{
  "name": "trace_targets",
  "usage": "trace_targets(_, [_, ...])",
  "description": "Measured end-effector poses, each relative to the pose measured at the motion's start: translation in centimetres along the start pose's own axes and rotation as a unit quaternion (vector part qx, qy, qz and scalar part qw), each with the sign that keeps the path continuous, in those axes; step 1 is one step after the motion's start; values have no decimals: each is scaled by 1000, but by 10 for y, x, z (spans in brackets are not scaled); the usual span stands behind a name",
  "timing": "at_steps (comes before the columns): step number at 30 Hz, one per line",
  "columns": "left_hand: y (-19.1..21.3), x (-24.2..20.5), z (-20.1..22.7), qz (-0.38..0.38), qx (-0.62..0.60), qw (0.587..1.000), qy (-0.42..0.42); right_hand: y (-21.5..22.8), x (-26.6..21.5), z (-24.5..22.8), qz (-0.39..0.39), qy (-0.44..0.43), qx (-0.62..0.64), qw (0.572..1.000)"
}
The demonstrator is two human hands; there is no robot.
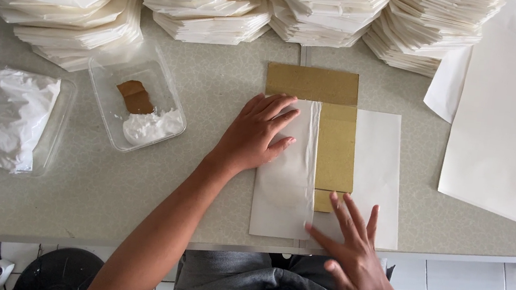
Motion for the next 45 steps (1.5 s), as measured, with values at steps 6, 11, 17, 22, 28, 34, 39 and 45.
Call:
trace_targets(6, [1, -1, 1, 5, 1, 1000, 5, -16, 9, 8, -1, -39, -128, 991])
trace_targets(11, [0, -1, 0, 1, -1, 1000, 6, -9, -1, -8, -25, -17, -23, 999])
trace_targets(17, [1, 0, 1, 8, 8, 1000, 1, -2, 2, -3, 28, -47, -22, 998])
trace_targets(22, [1, 0, 0, 5, 0, 1000, 3, -18, 6, -6, 27, -92, -183, 978])
trace_targets(28, [-1, -1, -1, -2, -2, 1000, 3, -23, -14, -25, 30, -90, -196, 976])
trace_targets(34, [4, -1, 4, 8, 9, 1000, -7, 3, -8, -31, 102, -96, -178, 974])
trace_targets(39, [0, 0, 1, 0, 8, 1000, -3, -16, 7, -17, 65, -123, -180, 974])
trace_targets(45, [-1, 0, 0, -3, 2, 1000, 3, -5, -9, -32, 80, -88, -122, 985])
Point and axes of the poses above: each hand's wrist, its own x-axis towards the middle knuckle, its own y-axis out of the back of the hand, z = x × y, the point moved 10 cm from there along x, towards the middle knuckle, and after that the axes turned 13 degrees about -z, right-handed, at the moved point
